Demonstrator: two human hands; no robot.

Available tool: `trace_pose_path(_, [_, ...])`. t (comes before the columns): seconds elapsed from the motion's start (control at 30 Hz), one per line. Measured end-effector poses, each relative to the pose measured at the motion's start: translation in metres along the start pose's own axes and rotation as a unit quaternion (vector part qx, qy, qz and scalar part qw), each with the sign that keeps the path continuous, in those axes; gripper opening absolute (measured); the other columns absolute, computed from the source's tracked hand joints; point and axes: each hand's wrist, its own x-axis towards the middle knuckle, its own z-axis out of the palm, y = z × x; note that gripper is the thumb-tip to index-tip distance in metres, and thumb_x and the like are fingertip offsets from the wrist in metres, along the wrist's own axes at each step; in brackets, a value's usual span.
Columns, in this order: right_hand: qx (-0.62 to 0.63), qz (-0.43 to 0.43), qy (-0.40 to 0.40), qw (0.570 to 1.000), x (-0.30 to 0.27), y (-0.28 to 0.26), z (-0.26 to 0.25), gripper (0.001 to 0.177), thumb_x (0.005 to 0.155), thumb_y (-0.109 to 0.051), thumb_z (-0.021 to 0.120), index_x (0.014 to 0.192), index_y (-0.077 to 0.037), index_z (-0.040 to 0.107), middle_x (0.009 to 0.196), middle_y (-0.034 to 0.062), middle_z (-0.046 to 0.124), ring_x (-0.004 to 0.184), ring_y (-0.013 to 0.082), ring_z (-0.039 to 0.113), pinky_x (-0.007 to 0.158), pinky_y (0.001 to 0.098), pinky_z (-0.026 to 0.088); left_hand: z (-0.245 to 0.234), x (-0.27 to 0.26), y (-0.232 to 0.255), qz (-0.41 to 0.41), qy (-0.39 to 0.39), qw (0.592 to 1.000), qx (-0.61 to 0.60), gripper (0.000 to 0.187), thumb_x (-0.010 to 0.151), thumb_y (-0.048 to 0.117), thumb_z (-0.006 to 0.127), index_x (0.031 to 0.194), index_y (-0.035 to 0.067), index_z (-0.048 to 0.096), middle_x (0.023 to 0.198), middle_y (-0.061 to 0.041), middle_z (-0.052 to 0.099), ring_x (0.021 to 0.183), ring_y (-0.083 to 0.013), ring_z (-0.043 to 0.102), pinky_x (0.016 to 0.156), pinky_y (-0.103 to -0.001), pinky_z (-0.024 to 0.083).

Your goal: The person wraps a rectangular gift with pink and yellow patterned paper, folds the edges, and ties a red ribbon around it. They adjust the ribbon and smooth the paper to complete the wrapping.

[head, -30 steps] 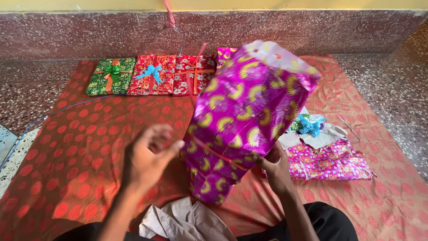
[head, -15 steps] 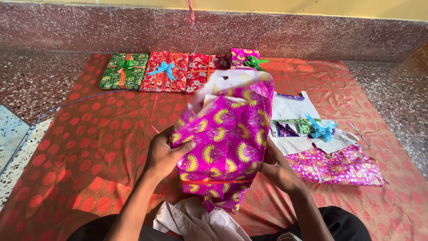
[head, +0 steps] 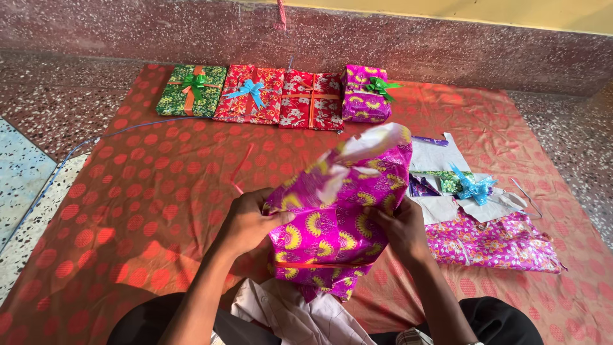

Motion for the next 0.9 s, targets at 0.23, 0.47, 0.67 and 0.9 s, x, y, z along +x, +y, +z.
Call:
trace_pose_path(0.23, [-0.145, -0.013, 0.097, 0.985, -0.016, -0.024, 0.018, 0.058, 0.081, -0.013, 0.078, 0.131, -0.006, 0.049, 0.119, 0.0148, 0.065, 0.103, 0.0207, 0.071, 0.084, 0.0372, 0.063, 0.016, -0.005, -0.006, 0.052, 0.094, 0.993, 0.038, 0.020, 0.084, 0.019, 0.075, 0.097, 0.004, 0.076, 0.074, -0.008, 0.076, 0.065, -0.0140, 0.072, 0.062, -0.033, 0.054])
trace_pose_path(0.47, [-0.422, -0.401, 0.011, 0.813, -0.066, -0.044, 0.052, 0.047, 0.091, -0.023, 0.074, 0.132, -0.004, 0.061, 0.137, 0.0198, 0.061, 0.137, 0.0350, 0.053, 0.114, 0.0478, 0.042, 0.018, -0.004, -0.008, 0.059, 0.106, 0.991, 0.049, 0.017, 0.087, 0.018, 0.072, 0.092, 0.002, 0.075, 0.071, -0.009, 0.074, 0.063, -0.0155, 0.070, 0.062, -0.034, 0.053])
trace_pose_path(0.67, [-0.513, -0.304, -0.145, 0.790, -0.075, -0.041, 0.083, 0.058, 0.095, -0.041, 0.065, 0.141, -0.006, 0.058, 0.145, 0.0150, 0.058, 0.137, 0.0355, 0.049, 0.114, 0.0513, 0.033, 0.015, -0.008, 0.000, 0.152, 0.155, 0.976, 0.013, 0.022, 0.088, 0.017, 0.074, 0.103, 0.002, 0.072, 0.077, -0.008, 0.075, 0.067, -0.0125, 0.072, 0.060, -0.030, 0.054])
trace_pose_path(0.9, [-0.521, -0.291, -0.181, 0.782, -0.073, -0.042, 0.079, 0.058, 0.095, -0.041, 0.064, 0.142, -0.008, 0.058, 0.148, 0.0138, 0.056, 0.140, 0.0342, 0.047, 0.115, 0.0495, 0.031, 0.008, -0.007, 0.012, 0.141, 0.197, 0.964, 0.108, 0.020, 0.092, 0.007, 0.070, 0.111, 0.006, 0.076, 0.070, -0.014, 0.070, 0.060, -0.0129, 0.072, 0.056, -0.029, 0.051])
